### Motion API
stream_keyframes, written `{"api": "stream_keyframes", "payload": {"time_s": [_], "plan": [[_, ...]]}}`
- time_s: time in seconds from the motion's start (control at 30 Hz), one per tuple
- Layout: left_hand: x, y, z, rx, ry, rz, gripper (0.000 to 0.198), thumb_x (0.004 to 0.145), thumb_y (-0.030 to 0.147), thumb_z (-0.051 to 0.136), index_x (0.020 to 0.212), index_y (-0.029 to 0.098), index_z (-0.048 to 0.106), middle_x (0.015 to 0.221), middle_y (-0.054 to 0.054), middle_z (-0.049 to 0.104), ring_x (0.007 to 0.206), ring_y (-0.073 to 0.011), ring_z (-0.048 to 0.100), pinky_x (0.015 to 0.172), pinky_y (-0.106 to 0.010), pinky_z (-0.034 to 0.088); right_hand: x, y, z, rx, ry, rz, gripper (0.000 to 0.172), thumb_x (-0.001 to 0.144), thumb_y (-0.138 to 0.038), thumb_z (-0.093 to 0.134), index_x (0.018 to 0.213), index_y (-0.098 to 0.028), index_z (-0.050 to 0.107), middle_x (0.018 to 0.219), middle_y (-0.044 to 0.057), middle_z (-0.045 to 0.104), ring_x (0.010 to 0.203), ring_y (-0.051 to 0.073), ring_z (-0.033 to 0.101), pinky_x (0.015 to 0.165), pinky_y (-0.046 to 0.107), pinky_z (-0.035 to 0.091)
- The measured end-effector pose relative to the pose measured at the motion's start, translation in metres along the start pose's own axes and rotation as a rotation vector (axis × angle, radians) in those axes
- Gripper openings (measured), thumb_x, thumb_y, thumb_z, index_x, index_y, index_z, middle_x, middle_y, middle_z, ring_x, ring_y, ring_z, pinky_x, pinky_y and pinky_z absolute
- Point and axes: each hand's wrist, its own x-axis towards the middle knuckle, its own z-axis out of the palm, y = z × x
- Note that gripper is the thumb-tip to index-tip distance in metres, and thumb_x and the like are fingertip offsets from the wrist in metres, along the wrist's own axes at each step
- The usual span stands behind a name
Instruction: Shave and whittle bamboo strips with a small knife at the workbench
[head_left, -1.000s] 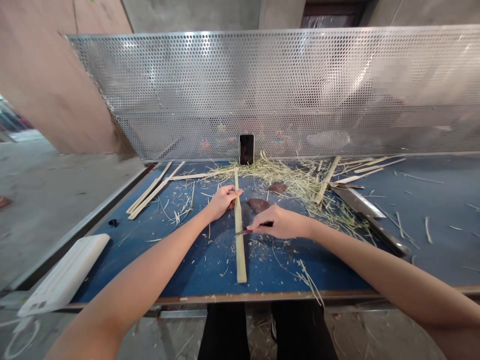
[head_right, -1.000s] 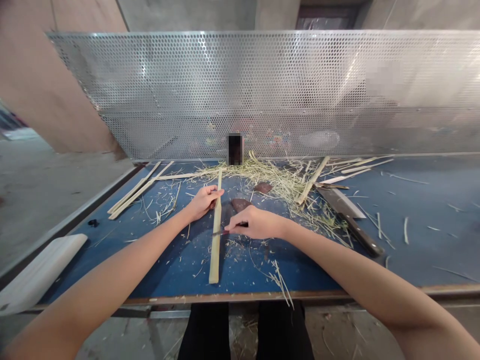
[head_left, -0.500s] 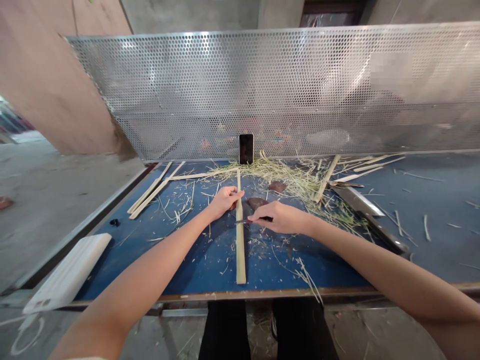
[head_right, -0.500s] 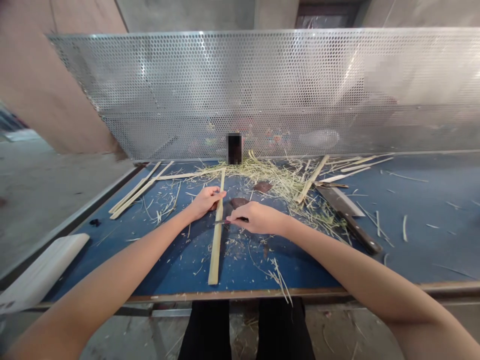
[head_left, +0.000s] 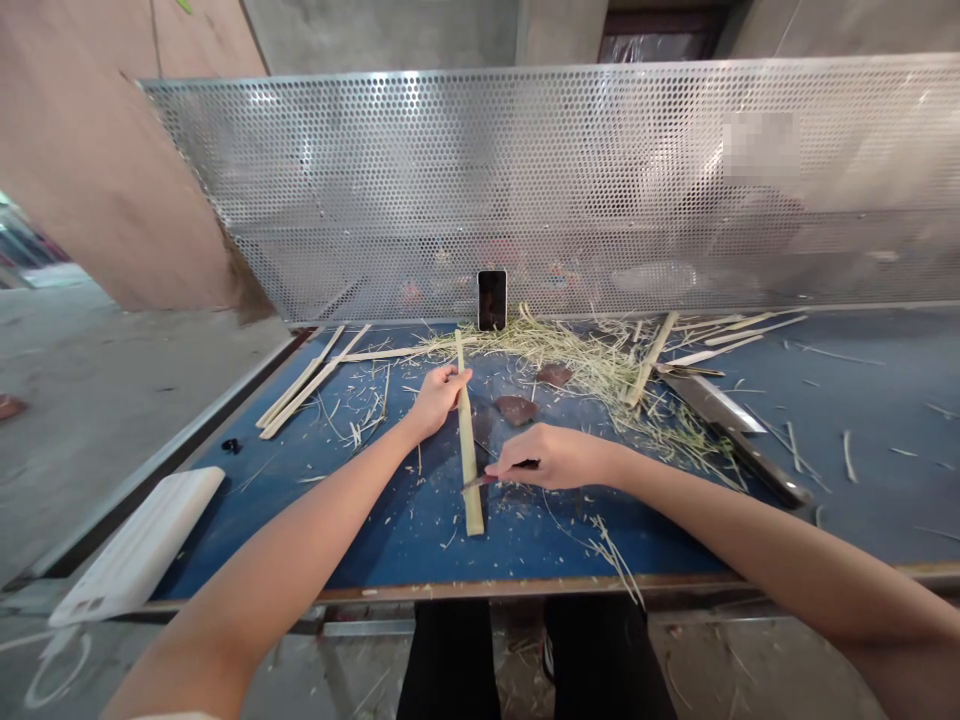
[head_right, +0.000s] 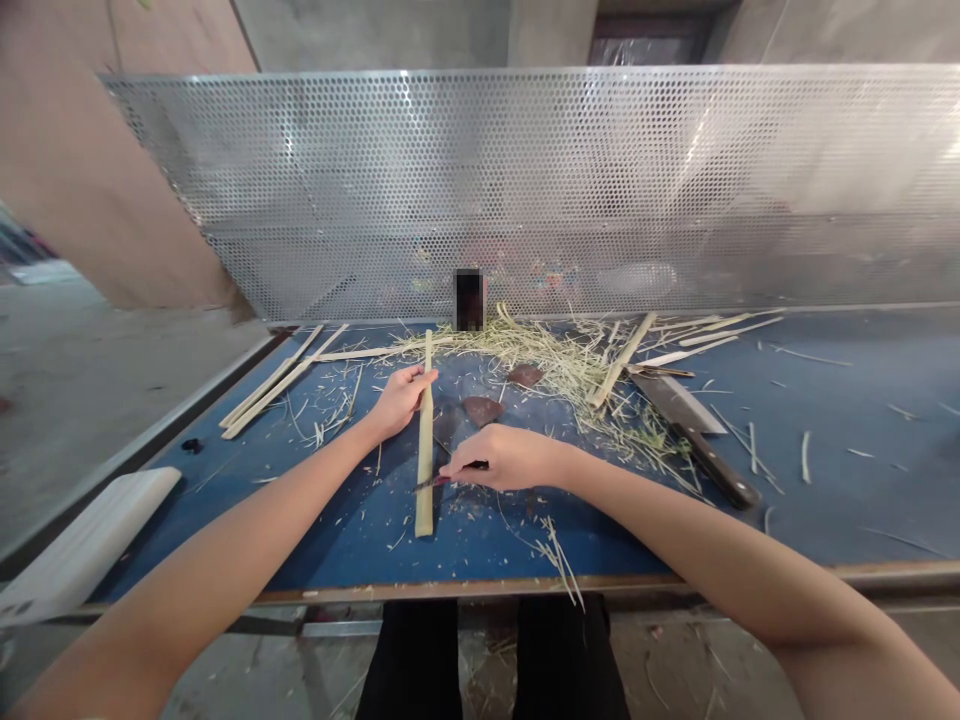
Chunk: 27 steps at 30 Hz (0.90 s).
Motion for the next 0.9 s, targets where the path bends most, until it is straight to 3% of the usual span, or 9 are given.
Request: {"api": "stream_keyframes", "payload": {"time_s": [0.17,0.27,0.4,0.57,0.73,0.9], "plan": [[-0.003,0.002,-0.003,0.269,0.098,0.173,0.035,0.087,0.049,0.074,0.075,0.019,0.06,0.053,0.006,0.041,0.047,-0.0092,0.032,0.047,-0.024,0.02,0.0,0.008,0.003,-0.14,0.141,0.154,0.025,0.109,-0.027,0.055,0.109,-0.018,0.078,0.101,0.008,0.08,0.084,0.018,0.074,0.077,0.033,0.058],[-0.005,0.004,-0.003,0.36,0.168,0.214,0.033,0.09,0.045,0.068,0.073,0.019,0.059,0.052,0.005,0.042,0.049,-0.0105,0.033,0.049,-0.025,0.021,-0.001,0.004,0.004,-0.053,0.086,0.08,0.022,0.108,-0.026,0.058,0.111,-0.017,0.078,0.107,0.009,0.08,0.091,0.018,0.076,0.081,0.032,0.059],[-0.001,0.004,-0.005,0.375,0.22,0.227,0.032,0.088,0.042,0.067,0.069,0.02,0.055,0.052,0.005,0.04,0.05,-0.0109,0.033,0.051,-0.026,0.022,0.0,-0.003,0.006,0.101,-0.039,-0.068,0.02,0.106,-0.024,0.063,0.116,-0.017,0.078,0.108,0.009,0.081,0.097,0.018,0.077,0.083,0.031,0.061],[0.003,0.002,-0.007,0.378,0.248,0.238,0.032,0.087,0.043,0.066,0.069,0.02,0.055,0.053,0.006,0.039,0.051,-0.011,0.032,0.052,-0.027,0.022,0.001,-0.003,0.007,-0.064,0.084,0.03,0.022,0.107,-0.022,0.06,0.107,-0.013,0.079,0.101,0.011,0.08,0.087,0.019,0.076,0.077,0.032,0.06],[0.003,0.001,-0.007,0.386,0.227,0.236,0.033,0.088,0.045,0.066,0.07,0.019,0.058,0.053,0.005,0.041,0.05,-0.0109,0.031,0.051,-0.027,0.022,0.001,-0.005,0.01,0.052,-0.035,-0.108,0.017,0.105,-0.02,0.064,0.113,-0.016,0.078,0.105,0.009,0.081,0.093,0.017,0.077,0.079,0.028,0.06],[0.005,-0.001,-0.008,0.348,0.23,0.233,0.032,0.087,0.047,0.067,0.075,0.017,0.064,0.055,0.005,0.044,0.051,-0.011,0.034,0.051,-0.026,0.024,0.0,-0.004,0.013,-0.073,0.064,-0.05,0.02,0.107,-0.021,0.059,0.109,-0.014,0.078,0.101,0.01,0.08,0.086,0.017,0.076,0.075,0.03,0.059]]}}
